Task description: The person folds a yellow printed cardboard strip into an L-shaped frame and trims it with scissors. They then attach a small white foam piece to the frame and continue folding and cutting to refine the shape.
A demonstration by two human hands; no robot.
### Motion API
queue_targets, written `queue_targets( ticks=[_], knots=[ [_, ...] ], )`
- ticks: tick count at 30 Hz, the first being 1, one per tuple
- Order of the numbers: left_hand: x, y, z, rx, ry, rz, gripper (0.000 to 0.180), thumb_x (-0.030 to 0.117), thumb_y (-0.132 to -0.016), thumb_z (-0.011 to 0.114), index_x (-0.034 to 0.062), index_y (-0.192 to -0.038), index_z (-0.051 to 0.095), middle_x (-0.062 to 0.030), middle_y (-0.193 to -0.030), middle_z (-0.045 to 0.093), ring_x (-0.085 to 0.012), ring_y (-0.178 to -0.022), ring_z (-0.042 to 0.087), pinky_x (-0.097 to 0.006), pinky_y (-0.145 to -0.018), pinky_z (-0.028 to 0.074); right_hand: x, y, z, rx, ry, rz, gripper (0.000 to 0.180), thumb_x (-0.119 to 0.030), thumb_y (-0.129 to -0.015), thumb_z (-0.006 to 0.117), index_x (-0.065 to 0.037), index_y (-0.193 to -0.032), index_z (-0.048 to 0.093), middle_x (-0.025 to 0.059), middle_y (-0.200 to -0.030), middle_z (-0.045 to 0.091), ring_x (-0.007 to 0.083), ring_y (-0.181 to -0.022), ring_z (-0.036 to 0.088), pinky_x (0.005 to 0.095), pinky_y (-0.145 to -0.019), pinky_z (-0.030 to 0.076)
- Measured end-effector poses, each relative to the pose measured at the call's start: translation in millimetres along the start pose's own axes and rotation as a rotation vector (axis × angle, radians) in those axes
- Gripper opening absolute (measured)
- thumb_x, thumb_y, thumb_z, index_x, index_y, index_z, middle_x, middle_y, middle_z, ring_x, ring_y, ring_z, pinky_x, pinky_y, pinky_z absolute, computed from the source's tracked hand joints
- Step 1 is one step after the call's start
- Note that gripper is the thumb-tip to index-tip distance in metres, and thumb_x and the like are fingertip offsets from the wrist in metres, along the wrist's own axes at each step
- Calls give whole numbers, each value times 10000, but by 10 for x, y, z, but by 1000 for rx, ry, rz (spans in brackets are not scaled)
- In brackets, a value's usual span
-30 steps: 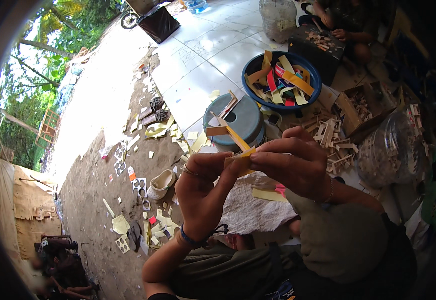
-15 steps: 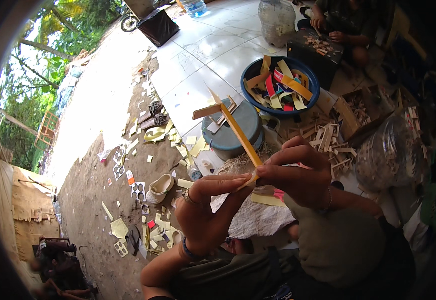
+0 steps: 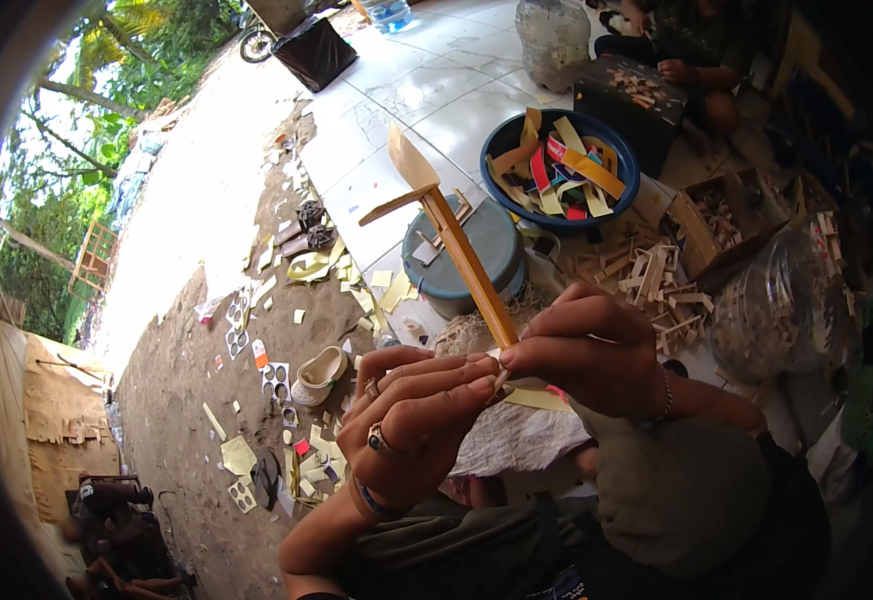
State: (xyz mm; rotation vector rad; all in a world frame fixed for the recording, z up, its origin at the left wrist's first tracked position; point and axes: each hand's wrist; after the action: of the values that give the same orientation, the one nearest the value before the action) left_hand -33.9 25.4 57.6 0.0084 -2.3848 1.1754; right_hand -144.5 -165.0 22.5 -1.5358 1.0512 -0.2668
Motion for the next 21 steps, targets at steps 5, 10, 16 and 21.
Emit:
queue_targets(
  ticks=[5, 10, 16, 21],
  knots=[
    [-20, -29, -12, -21, -51, 38, 296, 35, -817, 834, 134, -1063, 702, -40, -1062, 785, -182, -1000, 754, -356, -875, 529, -11, -58, -54, -99, 49, -11, 263, -90, -796, 825, -76, -1050, 758, 29, -1002, 661, 153, -793, 659, 297, -664, 527],
    [-77, -17, 13, -8, -24, -4, 280, 22, -803, 839, 118, -1026, 700, -43, -1034, 787, -209, -1029, 742, -355, -877, 531, -9, -75, -60, -132, 83, 1, 273, -124, -830, 816, -64, -1081, 727, 55, -1014, 659, 186, -828, 671, 299, -672, 531],
    [-117, 14, 44, 39, 83, -122, 313, -35, -779, 842, 78, -1017, 675, -70, -999, 786, -273, -1072, 709, -370, -920, 545, 14, -7, -65, -14, -189, 225, 429, -225, -878, 824, -64, -1235, 650, 64, -1085, 683, 146, -913, 670, 287, -709, 537],
    [-99, 23, 51, 86, 306, -238, 322, -89, -810, 800, 52, -1046, 633, -113, -1017, 778, -254, -1104, 674, -374, -960, 536, 63, 16, -37, -12, -519, 495, 451, -274, -931, 784, -53, -1291, 626, 67, -1178, 690, 106, -918, 646, 258, -735, 523]
  ],
)
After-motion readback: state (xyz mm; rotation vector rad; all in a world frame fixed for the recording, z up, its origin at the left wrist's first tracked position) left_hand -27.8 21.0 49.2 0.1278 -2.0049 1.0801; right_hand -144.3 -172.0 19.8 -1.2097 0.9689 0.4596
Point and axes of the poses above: each hand's wrist, its own y-axis away from the middle knuckle, its own z-axis out of the palm, x = y × z
